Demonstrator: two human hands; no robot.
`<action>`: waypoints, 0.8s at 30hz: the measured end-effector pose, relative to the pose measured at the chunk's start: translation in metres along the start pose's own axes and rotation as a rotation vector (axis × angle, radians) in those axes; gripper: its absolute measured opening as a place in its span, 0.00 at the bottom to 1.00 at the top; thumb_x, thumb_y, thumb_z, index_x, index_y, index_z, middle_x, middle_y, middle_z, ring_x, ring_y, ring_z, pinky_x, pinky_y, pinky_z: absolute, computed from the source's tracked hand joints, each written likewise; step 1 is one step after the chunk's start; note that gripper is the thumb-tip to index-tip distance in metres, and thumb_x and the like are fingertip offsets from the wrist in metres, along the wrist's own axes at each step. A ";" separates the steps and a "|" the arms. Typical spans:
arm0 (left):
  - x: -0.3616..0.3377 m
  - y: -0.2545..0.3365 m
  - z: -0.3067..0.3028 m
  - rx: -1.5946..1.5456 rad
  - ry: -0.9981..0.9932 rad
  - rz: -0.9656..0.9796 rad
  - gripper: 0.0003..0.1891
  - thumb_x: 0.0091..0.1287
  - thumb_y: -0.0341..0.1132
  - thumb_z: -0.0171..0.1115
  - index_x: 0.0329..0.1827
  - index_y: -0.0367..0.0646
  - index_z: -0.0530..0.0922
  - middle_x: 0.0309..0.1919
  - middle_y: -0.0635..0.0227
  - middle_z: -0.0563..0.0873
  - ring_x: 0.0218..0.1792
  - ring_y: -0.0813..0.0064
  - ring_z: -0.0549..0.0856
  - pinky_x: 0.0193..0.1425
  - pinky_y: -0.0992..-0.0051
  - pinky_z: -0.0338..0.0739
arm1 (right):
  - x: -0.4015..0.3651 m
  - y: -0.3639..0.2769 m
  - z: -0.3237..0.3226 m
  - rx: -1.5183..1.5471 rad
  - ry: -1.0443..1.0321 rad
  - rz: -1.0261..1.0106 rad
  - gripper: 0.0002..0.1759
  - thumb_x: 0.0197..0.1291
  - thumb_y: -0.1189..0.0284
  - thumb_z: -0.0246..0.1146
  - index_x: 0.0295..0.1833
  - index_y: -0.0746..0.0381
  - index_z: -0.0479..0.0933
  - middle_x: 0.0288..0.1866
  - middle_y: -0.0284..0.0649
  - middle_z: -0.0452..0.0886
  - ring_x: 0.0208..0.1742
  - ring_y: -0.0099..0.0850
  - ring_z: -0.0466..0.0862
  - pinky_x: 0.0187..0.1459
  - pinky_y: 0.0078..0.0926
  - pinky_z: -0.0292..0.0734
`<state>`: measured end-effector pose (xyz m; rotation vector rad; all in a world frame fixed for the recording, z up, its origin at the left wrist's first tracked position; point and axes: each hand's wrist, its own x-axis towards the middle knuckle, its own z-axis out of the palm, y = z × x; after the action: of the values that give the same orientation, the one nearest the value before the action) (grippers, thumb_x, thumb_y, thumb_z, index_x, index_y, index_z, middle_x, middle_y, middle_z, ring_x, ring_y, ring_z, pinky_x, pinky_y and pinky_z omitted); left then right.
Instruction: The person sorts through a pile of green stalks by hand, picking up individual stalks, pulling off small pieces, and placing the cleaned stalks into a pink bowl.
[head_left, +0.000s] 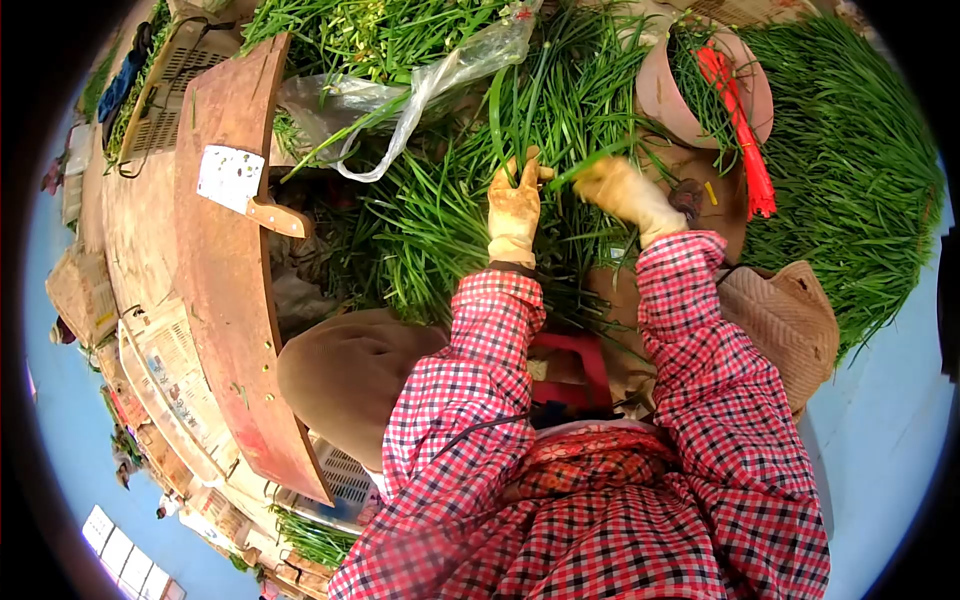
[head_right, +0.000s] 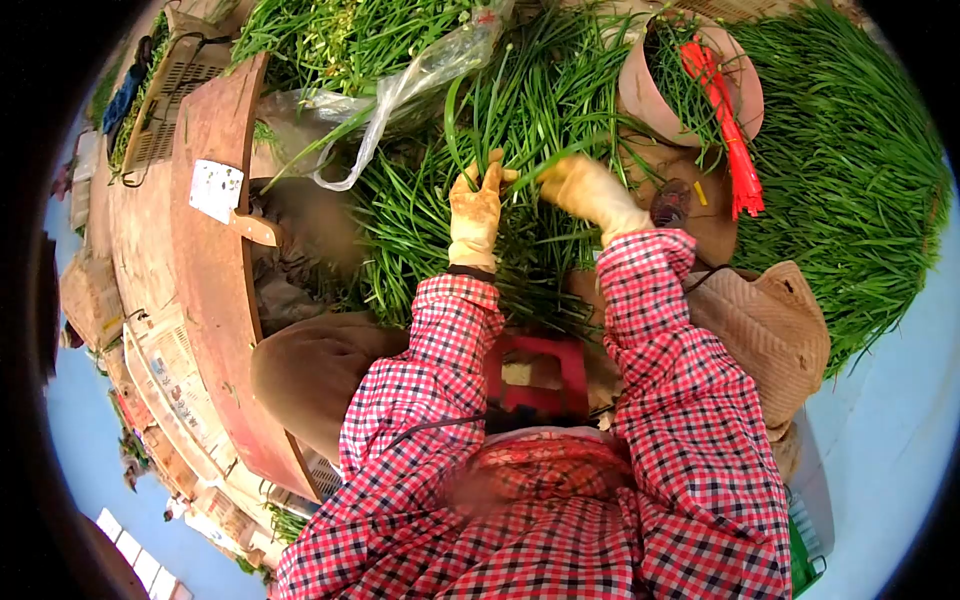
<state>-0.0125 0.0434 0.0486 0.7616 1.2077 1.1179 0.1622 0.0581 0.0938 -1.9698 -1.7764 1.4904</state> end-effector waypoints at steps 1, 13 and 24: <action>0.004 -0.009 -0.004 -0.099 -0.027 -0.054 0.11 0.68 0.30 0.55 0.51 0.38 0.76 0.29 0.70 0.84 0.28 0.84 0.78 0.32 0.86 0.69 | 0.008 -0.002 -0.016 0.026 0.073 0.144 0.18 0.57 0.64 0.62 0.50 0.62 0.78 0.48 0.45 0.81 0.48 0.30 0.81 0.50 0.25 0.75; -0.011 0.025 0.008 0.106 -0.153 -0.112 0.11 0.68 0.31 0.53 0.48 0.36 0.77 0.28 0.67 0.82 0.30 0.78 0.80 0.40 0.82 0.72 | 0.054 -0.038 -0.038 1.039 0.473 -0.153 0.17 0.62 0.67 0.60 0.50 0.69 0.76 0.44 0.46 0.83 0.48 0.30 0.81 0.49 0.25 0.74; -0.012 0.023 0.006 0.154 -0.169 -0.196 0.13 0.66 0.38 0.58 0.47 0.38 0.79 0.25 0.71 0.83 0.29 0.81 0.77 0.38 0.83 0.69 | 0.051 -0.041 -0.020 0.994 0.418 -0.196 0.14 0.62 0.68 0.60 0.47 0.68 0.78 0.41 0.35 0.85 0.41 0.21 0.82 0.40 0.16 0.71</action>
<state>-0.0122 0.0402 0.0747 0.8187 1.2050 0.7914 0.1390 0.1226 0.1010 -1.3770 -0.7637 1.3484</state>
